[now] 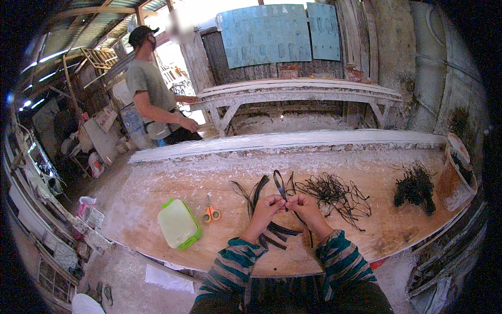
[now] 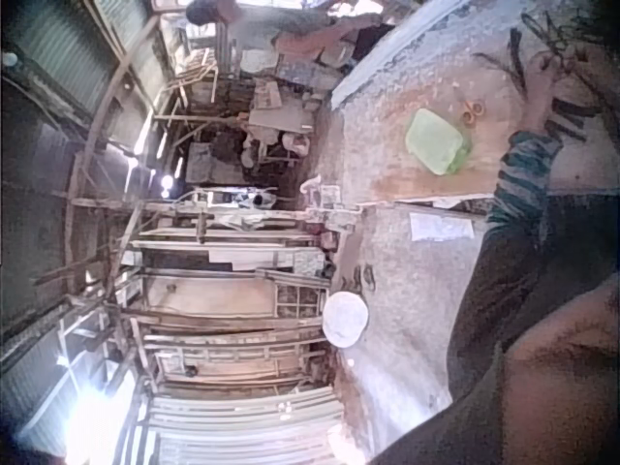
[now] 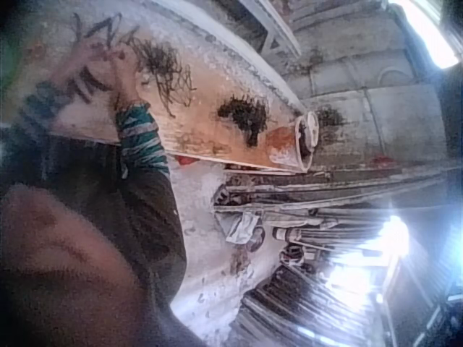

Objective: The person repeatedly picks up, separates, and places black cable-like strips on a workbench. A second person in the background handles white fibrous material and a bucket. The camera wearer continues handling the black strips throughout the clip.

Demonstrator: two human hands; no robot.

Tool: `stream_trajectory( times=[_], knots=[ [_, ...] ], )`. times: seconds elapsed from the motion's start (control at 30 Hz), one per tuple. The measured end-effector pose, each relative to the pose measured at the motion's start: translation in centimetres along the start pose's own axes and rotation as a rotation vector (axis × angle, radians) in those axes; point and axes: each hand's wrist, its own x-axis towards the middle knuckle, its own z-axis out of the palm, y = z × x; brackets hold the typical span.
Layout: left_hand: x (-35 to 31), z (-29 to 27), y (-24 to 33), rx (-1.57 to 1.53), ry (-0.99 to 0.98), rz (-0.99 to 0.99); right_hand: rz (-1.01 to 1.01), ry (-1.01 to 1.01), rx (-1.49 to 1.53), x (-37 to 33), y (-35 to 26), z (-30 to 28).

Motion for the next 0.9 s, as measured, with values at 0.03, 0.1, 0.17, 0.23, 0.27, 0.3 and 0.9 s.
stream_trajectory(
  times=[0.03,0.1,0.17,0.23,0.27,0.3,0.9],
  knots=[
    [0.0,-0.1,-0.1,0.001,-0.006,0.003,0.003,0.007,0.003,0.0,0.0,0.0],
    [0.0,-0.1,0.0,-0.007,-0.007,0.003,-0.014,-0.021,-0.018,0.1,0.2,-0.2],
    [-0.1,0.2,0.2,-0.025,0.004,-0.003,-0.023,-0.033,-0.031,0.2,0.4,-0.2],
    [-0.3,0.6,0.6,-0.022,0.013,0.025,-0.024,-0.029,-0.036,0.2,0.5,-0.3],
    [-0.4,0.7,0.8,-0.020,0.017,0.040,-0.025,-0.032,-0.040,0.3,0.6,-0.3],
    [-0.4,0.6,0.7,-0.007,0.014,0.043,-0.026,-0.036,-0.044,0.4,0.8,-0.4],
    [-0.4,0.5,0.8,-0.016,0.012,0.010,-0.003,-0.053,-0.086,-0.1,-0.4,-0.1]
  ],
)
